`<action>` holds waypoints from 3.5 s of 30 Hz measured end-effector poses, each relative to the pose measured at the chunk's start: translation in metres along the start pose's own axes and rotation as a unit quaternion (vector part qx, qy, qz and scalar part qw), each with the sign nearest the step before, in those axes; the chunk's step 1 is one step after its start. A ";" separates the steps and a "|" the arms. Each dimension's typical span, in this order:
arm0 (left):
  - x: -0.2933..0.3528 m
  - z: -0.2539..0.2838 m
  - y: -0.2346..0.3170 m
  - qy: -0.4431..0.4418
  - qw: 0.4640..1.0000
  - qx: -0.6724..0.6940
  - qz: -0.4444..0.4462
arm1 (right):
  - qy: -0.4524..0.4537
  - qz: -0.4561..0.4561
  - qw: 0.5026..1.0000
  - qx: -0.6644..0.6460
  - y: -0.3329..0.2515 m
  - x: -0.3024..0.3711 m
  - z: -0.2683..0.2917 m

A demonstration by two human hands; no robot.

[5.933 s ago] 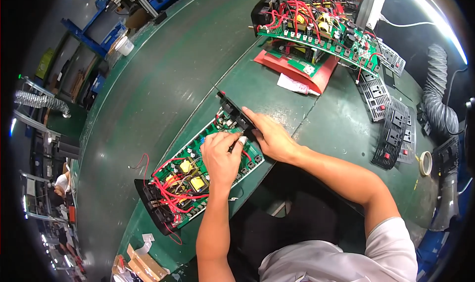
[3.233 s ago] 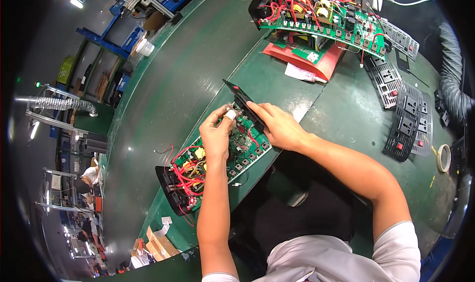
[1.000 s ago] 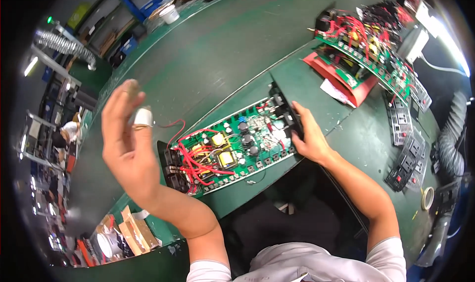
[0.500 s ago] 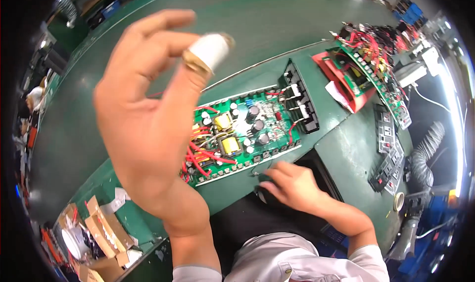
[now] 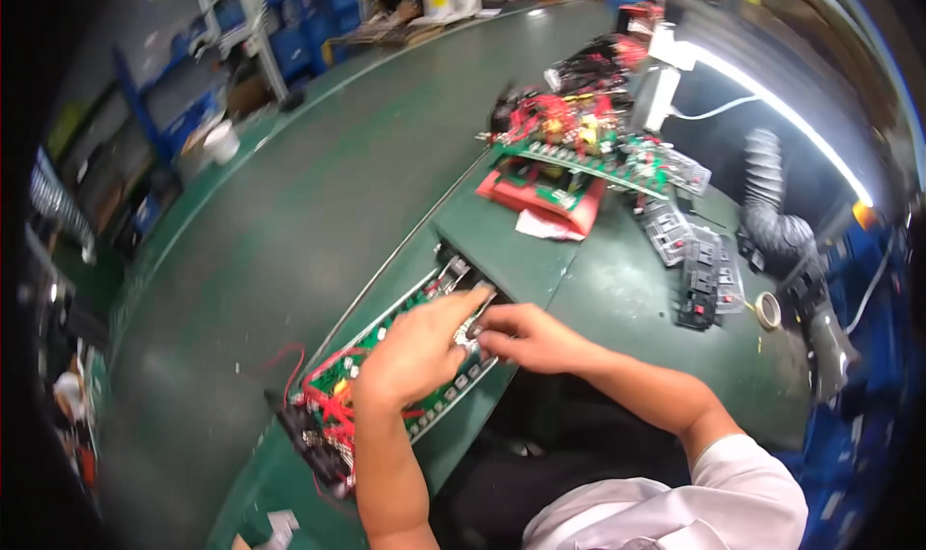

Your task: Assembling electronic components onto a circuit board and into a housing, including applying adhesive.

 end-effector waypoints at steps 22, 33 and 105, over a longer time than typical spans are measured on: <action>-0.032 -0.052 -0.019 -0.110 0.990 0.070 0.058 | 0.152 -0.033 0.951 -0.267 0.045 0.037 0.027; -0.037 -0.069 -0.011 -0.099 0.992 0.045 0.070 | 0.191 0.049 0.975 -0.097 0.019 0.052 0.042; -0.013 -0.011 -0.167 0.349 0.875 0.084 0.326 | -0.055 0.059 0.989 0.122 0.031 -0.108 0.040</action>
Point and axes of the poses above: each hand's wrist, its own x-axis away from the middle knuckle, its own z-axis out of the back of the hand, y = z × x, the point moved 9 cm from there along -x, towards the middle knuckle, and after that the axes turned 7 degrees about z, right-handed, at the moved point
